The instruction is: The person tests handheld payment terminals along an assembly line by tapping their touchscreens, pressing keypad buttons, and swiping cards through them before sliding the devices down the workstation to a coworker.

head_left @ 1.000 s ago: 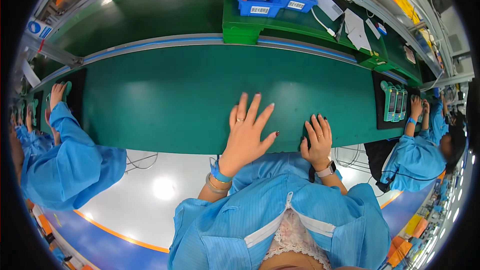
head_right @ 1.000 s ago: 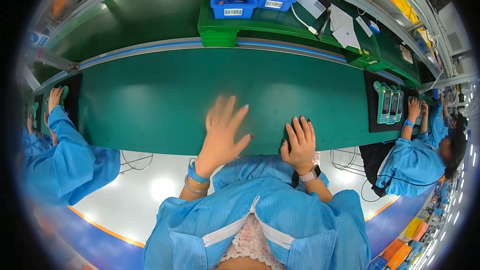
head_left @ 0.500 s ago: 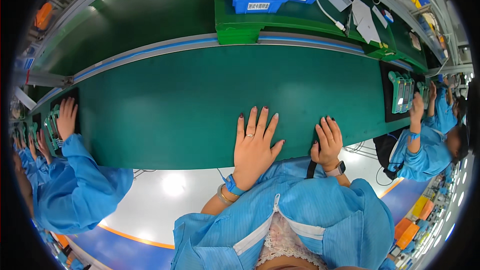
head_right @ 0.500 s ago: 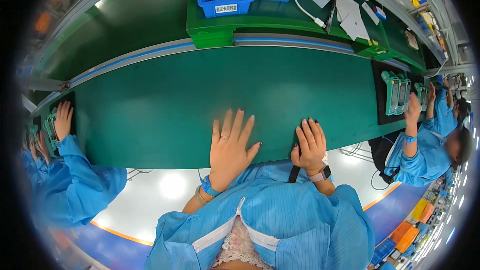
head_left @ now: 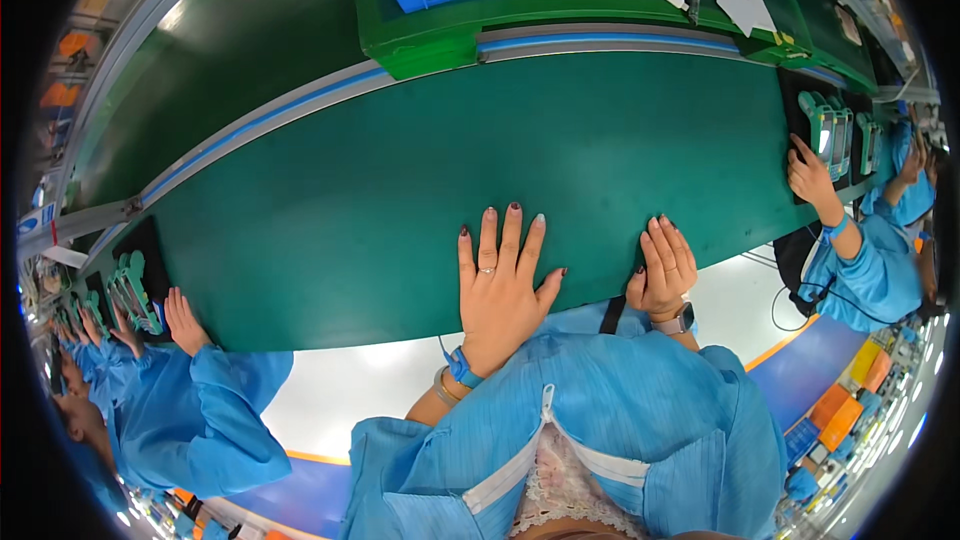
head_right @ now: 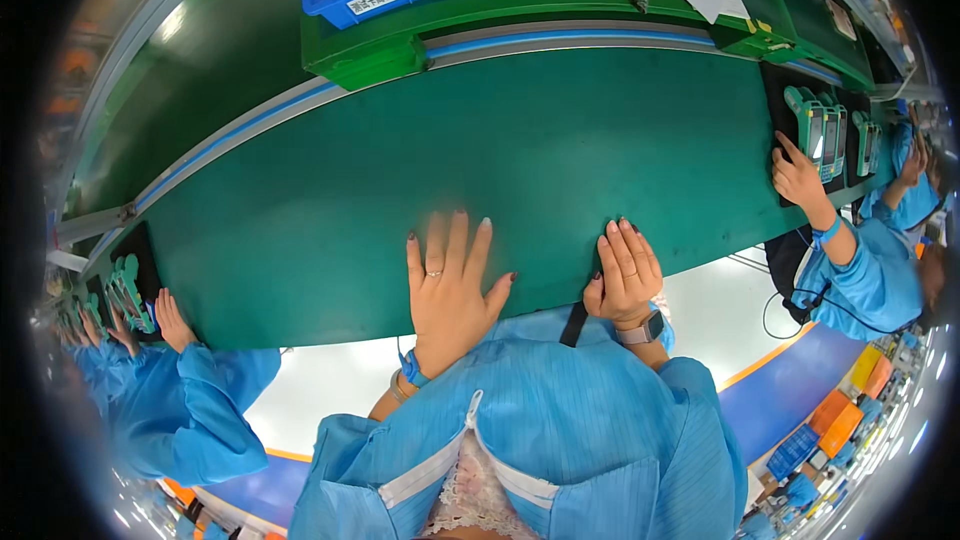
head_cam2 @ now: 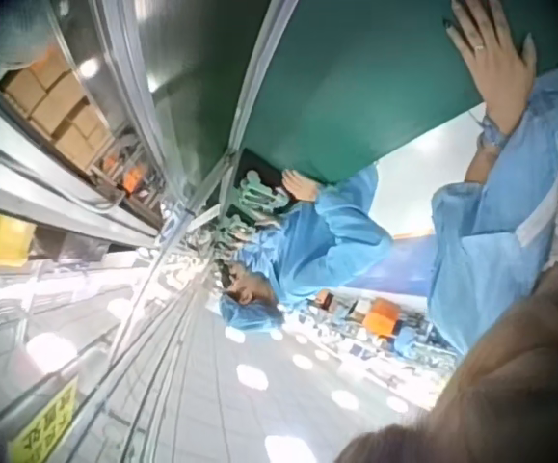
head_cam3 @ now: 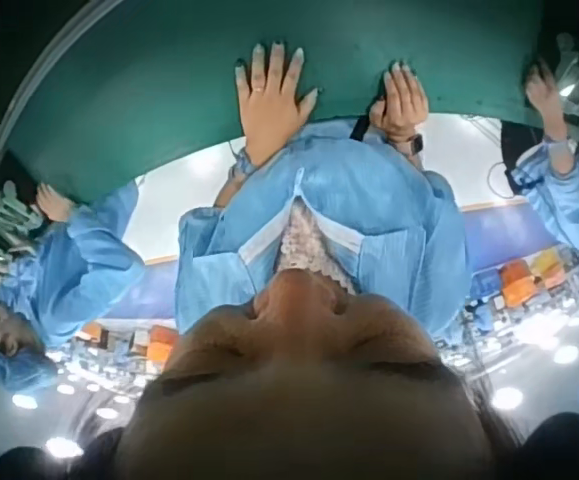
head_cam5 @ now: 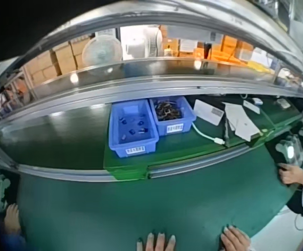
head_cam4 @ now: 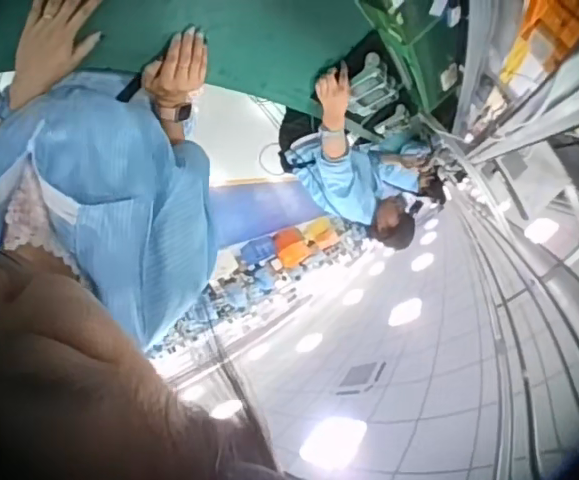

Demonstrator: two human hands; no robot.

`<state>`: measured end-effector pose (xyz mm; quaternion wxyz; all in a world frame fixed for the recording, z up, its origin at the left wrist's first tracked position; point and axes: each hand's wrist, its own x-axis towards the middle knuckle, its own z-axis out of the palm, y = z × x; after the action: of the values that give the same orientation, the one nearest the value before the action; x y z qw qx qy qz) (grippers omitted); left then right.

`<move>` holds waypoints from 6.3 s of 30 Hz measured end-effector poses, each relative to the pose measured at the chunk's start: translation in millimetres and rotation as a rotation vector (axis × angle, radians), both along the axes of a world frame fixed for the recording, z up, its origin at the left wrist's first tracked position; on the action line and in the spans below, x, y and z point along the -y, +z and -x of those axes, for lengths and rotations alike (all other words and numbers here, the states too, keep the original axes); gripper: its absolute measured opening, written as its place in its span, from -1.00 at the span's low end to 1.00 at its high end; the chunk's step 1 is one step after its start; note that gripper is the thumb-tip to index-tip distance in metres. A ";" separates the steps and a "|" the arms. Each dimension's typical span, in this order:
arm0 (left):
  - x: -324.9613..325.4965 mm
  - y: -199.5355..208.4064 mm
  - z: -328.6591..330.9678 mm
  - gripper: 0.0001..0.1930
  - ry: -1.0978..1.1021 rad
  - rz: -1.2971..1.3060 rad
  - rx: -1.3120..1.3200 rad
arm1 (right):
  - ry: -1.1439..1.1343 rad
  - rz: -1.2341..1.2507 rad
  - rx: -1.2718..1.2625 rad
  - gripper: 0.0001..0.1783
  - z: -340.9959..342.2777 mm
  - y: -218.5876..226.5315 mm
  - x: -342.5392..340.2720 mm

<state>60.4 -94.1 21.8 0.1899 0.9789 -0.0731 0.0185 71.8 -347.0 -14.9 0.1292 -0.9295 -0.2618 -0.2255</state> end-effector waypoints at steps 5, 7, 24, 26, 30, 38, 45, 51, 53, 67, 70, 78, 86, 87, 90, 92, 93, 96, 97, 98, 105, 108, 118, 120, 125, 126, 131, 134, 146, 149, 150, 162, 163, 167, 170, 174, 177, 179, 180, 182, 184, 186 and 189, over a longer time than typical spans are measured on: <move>1.0 -0.1 -1.4 -0.36 0.099 0.116 0.041 | 0.009 -0.057 -0.023 -0.54 -5.5 5.8 -3.0; -0.9 -3.3 1.6 -0.35 0.067 0.139 0.084 | 0.046 -0.020 -0.055 -0.53 -5.8 6.8 -0.6; 17.3 0.9 6.1 -0.42 0.039 -0.154 0.098 | -0.050 -0.048 -0.210 -0.32 -68.9 32.0 79.6; 19.9 2.4 6.0 -0.43 0.032 -0.243 0.086 | -0.070 0.058 -0.248 -0.36 -65.5 25.4 91.9; 22.4 5.6 6.1 -0.45 0.019 -0.306 0.056 | -0.057 0.111 -0.244 -0.38 -62.4 18.0 98.4; 23.0 1.7 6.9 -0.48 0.006 -0.380 0.026 | -0.024 0.066 -0.296 -0.27 -65.4 26.7 100.5; 20.0 -14.0 10.3 -0.41 0.155 -0.358 0.102 | -0.034 0.045 -0.302 -0.26 -68.5 24.9 101.1; -50.6 -36.3 40.8 -0.33 0.805 -0.523 0.194 | -0.044 0.058 -0.300 -0.25 -68.9 27.1 100.9; -92.3 -39.8 60.5 -0.29 0.926 -0.565 0.181 | -0.038 0.042 -0.286 -0.26 -68.7 27.0 100.3; -116.6 -31.5 74.8 -0.30 0.952 -0.321 0.148 | -0.050 0.164 -0.341 -0.25 -65.7 28.2 95.5; -105.6 -26.6 81.9 -0.36 0.987 -0.535 -0.071 | -0.049 0.181 -0.344 -0.26 -65.9 28.2 95.0; -122.8 -29.2 100.6 -0.49 0.804 -0.579 0.089 | -0.054 0.181 -0.336 -0.26 -65.0 28.1 95.3; -142.4 -19.7 112.9 -0.49 0.621 -0.650 0.164 | -0.051 0.118 -0.314 -0.27 -64.8 24.2 97.8; -142.8 -16.7 108.4 -0.51 0.593 -0.621 0.159 | -0.050 0.106 -0.314 -0.27 -64.4 24.3 97.5; -134.3 -9.7 86.2 -0.59 0.480 -0.710 0.204 | -0.045 0.091 -0.311 -0.27 -63.8 23.8 97.4; -113.9 -10.5 68.4 -0.63 0.436 -0.828 0.211 | -0.053 0.091 -0.272 -0.27 -64.4 22.2 98.6; -99.1 -11.6 60.8 -0.62 0.404 -0.858 0.225 | -0.051 0.093 -0.283 -0.27 -64.9 21.0 99.6; -44.3 -12.2 45.0 -0.58 0.326 -0.842 0.330 | -0.032 -0.067 -0.288 -0.31 -64.9 17.0 100.2; -25.0 -11.0 39.2 -0.59 0.300 -0.808 0.383 | -0.010 -0.123 -0.292 -0.35 -63.5 16.0 98.5; -4.8 -9.1 35.4 -0.61 0.288 -0.764 0.389 | 0.001 -0.196 -0.298 -0.40 -61.7 15.2 95.2; 133.6 10.5 9.9 -0.75 -0.085 -0.351 0.539 | 0.213 -1.726 -1.559 -0.60 -60.8 18.9 49.6; 166.5 14.5 0.7 -0.77 -0.404 -0.028 0.639 | -0.151 -1.683 -1.379 -0.63 -79.6 20.9 42.0; 153.6 23.0 9.1 -0.32 -0.288 -0.083 0.340 | 0.070 -1.626 -1.270 -0.62 -86.9 10.2 55.5; 152.3 23.2 11.9 -0.30 -0.276 -0.090 0.339 | -0.082 -1.556 -1.164 -0.59 -93.3 5.3 69.9; 149.3 19.0 14.6 -0.27 -0.245 -0.111 0.324 | -0.210 -1.426 -0.921 -0.64 -97.9 16.6 160.0; 148.8 17.5 13.8 -0.27 -0.247 -0.098 0.316 | -0.255 -1.360 -0.882 -0.63 -99.4 21.0 181.2; 148.5 12.7 4.3 -0.26 -0.264 -0.052 0.335 | -0.462 -1.150 -0.704 -0.60 -102.0 31.3 251.6; 146.9 14.0 -6.3 -0.25 -0.264 -0.053 0.338 | -0.559 -0.935 -0.595 -0.63 -98.1 24.0 248.3; 159.4 5.7 -87.4 -0.07 0.131 1.022 0.039 | -0.162 -0.945 -0.369 -0.32 -56.5 31.6 174.6; 164.9 3.1 -85.2 -0.03 0.103 1.169 -0.034 | -0.166 -1.013 -0.299 -0.37 -55.7 25.2 168.2; 165.6 2.6 -82.7 -0.03 0.092 1.146 -0.039 | -0.159 -0.985 -0.274 -0.39 -55.7 23.6 167.7; 167.0 -2.9 -70.3 -0.21 0.165 1.635 -0.119 | -0.101 -0.920 -0.288 -0.36 -67.2 33.5 165.6; 166.3 -3.6 -70.4 -0.22 0.166 1.652 -0.127 | -0.132 -0.789 -0.236 -0.36 -64.9 37.7 165.7; 166.0 -5.5 -70.6 -0.24 0.174 1.647 -0.129 | -0.078 -0.378 -0.049 -0.54 -46.9 50.7 155.5; 166.9 -5.3 -69.9 -0.22 0.160 1.665 -0.117 | 0.031 -0.289 -0.161 -0.54 -36.8 51.3 138.6; 166.8 -4.1 -68.7 -0.23 0.180 1.698 -0.142 | 0.019 -0.271 -0.175 -0.48 -35.5 46.7 121.9; 165.3 -4.5 -68.3 -0.23 0.156 1.718 -0.124 | -0.022 -0.211 -0.197 -0.42 -35.0 45.7 121.1; 163.9 -5.8 -68.8 -0.23 0.146 1.705 -0.125 | -0.027 -0.222 -0.152 -0.43 -34.1 45.9 127.0; 163.2 -6.7 -68.9 -0.23 0.133 1.709 -0.125 | -0.052 -0.243 -0.115 -0.45 -34.0 46.0 131.9; 161.4 -8.5 -69.0 -0.23 0.134 1.712 -0.139 | -0.118 -0.256 -0.039 -0.50 -35.0 45.8 142.7; 160.7 -10.6 -69.5 -0.23 0.139 1.706 -0.122 | -0.174 -0.243 -0.016 -0.49 -38.2 44.6 152.3; 160.0 -12.1 -69.0 -0.22 0.142 1.718 -0.123 | -0.188 -0.246 -0.011 -0.49 -41.9 43.3 157.8; 159.3 -14.1 -69.4 -0.20 0.140 1.752 -0.141 | -0.212 -0.163 -0.067 -0.51 -47.4 43.1 158.9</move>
<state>129.8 -253.4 7.8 0.8748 0.4825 0.0392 0.0191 119.2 -505.9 28.2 0.1881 -0.9455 -0.1383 -0.2271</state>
